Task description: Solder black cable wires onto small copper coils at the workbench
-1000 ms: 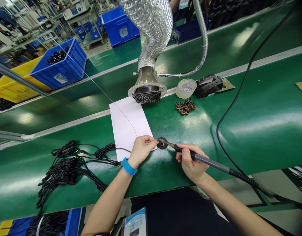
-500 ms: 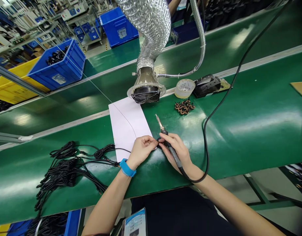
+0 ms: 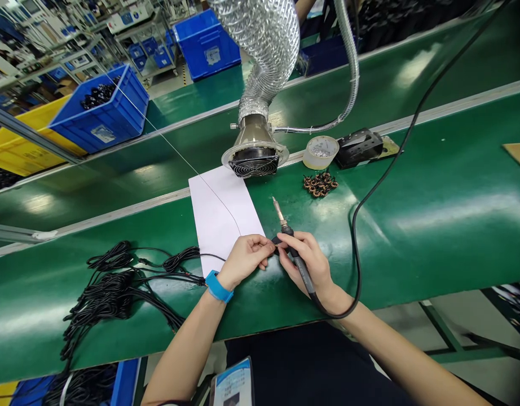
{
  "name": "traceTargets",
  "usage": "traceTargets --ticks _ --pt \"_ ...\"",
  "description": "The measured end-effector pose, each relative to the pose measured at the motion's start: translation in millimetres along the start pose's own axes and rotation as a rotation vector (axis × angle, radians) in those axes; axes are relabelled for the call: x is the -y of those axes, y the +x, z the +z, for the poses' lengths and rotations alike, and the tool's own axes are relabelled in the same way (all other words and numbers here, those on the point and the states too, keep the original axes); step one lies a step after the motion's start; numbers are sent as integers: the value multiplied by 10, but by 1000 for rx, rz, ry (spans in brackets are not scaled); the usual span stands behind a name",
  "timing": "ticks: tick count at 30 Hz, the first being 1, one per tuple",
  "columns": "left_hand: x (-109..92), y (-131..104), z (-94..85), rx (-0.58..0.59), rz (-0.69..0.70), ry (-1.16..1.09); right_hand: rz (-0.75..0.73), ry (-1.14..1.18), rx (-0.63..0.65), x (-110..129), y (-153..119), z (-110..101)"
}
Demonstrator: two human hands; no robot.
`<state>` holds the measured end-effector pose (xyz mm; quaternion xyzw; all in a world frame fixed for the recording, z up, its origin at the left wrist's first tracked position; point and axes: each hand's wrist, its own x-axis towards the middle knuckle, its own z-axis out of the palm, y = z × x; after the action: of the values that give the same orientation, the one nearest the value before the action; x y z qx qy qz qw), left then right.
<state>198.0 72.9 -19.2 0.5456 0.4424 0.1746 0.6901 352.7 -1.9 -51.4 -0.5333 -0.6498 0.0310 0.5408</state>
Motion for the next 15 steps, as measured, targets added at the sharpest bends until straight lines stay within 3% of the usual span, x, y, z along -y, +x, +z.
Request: traceTargets --ticks 8,15 --pt "-9 14 73 -126 0 -42 2 9 34 21 -33 13" --pt "-21 1 101 -184 -22 -37 169 87 -151 51 -102 -177"
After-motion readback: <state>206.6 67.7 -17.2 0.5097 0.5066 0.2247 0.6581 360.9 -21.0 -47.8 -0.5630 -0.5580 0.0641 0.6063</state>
